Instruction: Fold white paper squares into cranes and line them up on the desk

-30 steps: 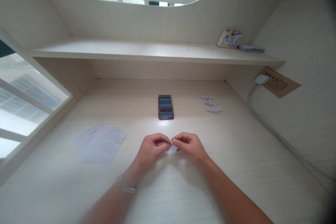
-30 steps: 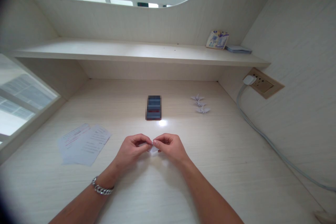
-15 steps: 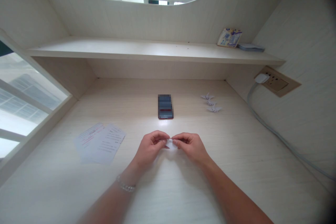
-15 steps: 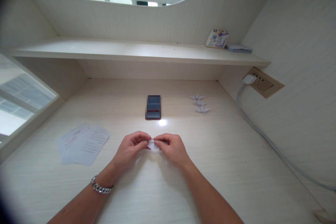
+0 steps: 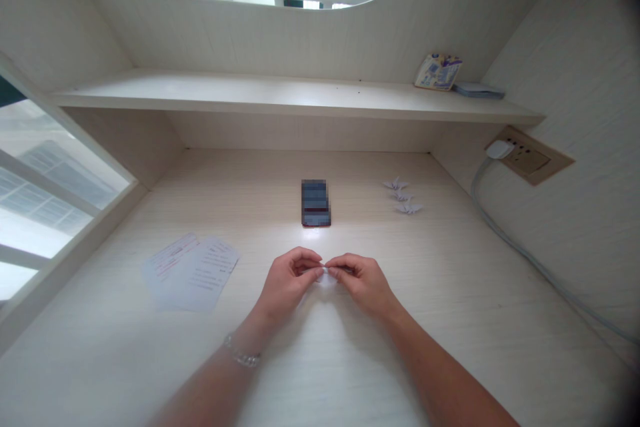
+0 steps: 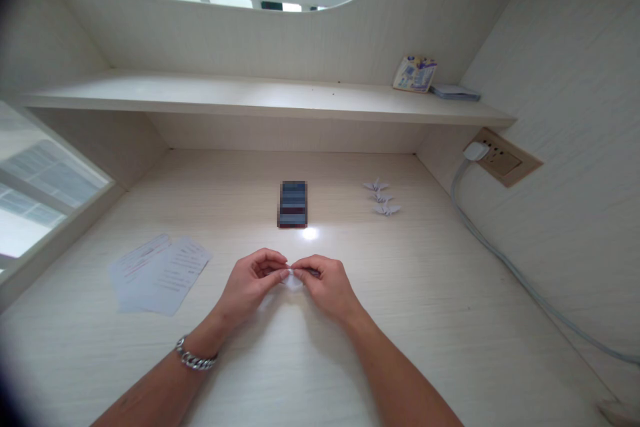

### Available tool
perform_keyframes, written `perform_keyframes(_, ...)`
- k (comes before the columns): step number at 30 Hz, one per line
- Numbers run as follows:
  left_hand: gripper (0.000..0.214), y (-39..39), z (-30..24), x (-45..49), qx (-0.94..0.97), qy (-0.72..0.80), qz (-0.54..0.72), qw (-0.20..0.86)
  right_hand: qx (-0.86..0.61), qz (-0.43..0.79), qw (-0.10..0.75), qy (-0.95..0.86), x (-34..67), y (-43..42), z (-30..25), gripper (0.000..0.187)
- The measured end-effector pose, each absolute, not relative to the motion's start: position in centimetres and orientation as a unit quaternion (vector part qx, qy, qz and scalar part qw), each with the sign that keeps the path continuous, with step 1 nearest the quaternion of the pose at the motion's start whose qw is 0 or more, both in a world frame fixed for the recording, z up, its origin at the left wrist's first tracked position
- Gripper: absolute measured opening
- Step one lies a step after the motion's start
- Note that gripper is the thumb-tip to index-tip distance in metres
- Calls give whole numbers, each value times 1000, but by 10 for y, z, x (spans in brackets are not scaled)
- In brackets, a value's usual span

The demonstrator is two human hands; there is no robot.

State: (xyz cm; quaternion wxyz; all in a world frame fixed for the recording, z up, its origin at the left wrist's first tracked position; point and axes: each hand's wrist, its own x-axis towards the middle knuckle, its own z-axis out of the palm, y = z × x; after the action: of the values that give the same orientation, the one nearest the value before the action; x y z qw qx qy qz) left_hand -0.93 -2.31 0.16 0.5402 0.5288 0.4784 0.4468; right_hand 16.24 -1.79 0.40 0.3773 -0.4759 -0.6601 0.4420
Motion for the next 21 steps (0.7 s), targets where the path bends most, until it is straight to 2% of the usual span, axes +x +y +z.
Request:
perform_keyframes(7, 12, -25, 3, -8, 563, 495, 446, 489, -498, 416, 366, -666, 159, -18, 4, 14)
perform_keyframes(15, 20, -25, 0, -8, 562, 476, 442, 511, -503, 388, 357, -685, 160, -19, 6, 12)
perform_keyframes(21, 14, -24, 0, -7, 558, 500, 445, 490, -494, 389, 348, -696, 159, -19, 6, 13)
